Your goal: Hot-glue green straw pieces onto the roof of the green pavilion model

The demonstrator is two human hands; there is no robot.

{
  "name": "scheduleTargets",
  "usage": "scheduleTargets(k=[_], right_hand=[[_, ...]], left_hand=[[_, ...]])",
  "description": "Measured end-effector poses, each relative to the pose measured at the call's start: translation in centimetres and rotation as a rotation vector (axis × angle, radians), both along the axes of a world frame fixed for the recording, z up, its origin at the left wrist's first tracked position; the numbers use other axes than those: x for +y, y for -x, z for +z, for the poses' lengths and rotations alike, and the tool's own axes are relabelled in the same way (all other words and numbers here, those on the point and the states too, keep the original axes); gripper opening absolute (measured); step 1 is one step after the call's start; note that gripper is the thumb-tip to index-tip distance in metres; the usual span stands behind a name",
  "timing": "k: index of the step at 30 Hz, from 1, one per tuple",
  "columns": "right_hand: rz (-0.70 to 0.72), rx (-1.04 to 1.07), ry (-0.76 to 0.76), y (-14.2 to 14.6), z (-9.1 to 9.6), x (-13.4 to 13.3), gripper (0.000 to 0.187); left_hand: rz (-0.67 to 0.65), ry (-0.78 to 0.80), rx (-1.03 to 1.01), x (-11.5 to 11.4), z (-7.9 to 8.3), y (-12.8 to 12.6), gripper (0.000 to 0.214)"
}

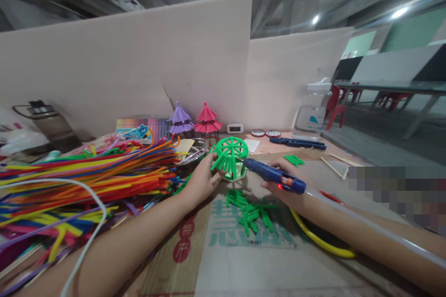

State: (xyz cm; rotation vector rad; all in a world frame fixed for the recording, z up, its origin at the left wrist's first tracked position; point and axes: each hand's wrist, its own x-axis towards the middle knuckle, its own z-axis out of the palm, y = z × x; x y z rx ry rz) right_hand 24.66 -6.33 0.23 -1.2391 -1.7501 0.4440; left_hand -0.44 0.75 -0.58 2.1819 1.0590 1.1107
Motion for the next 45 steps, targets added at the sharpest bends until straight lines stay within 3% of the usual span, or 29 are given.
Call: scheduleTargets(k=[12,31,45], right_hand=[[0.011,-0.102,-0.054,-0.2,0.3,-0.2,0.026],[0.035,-0.067,-0.077,-0.2,0.3,-0.2,0.025],[0.056,-0.153,-0.119,-0.2,0.6,-0.5,0.025]], left_hand=[[0.053,0.033,-0.115,0.5,-0.9,0.3,0.040],[0.029,-0.004,-0.063,0.3,-0.4,0.1,0.047],[0.031,0.019,-0.125,0.9,-1.3,0.6,0.044]])
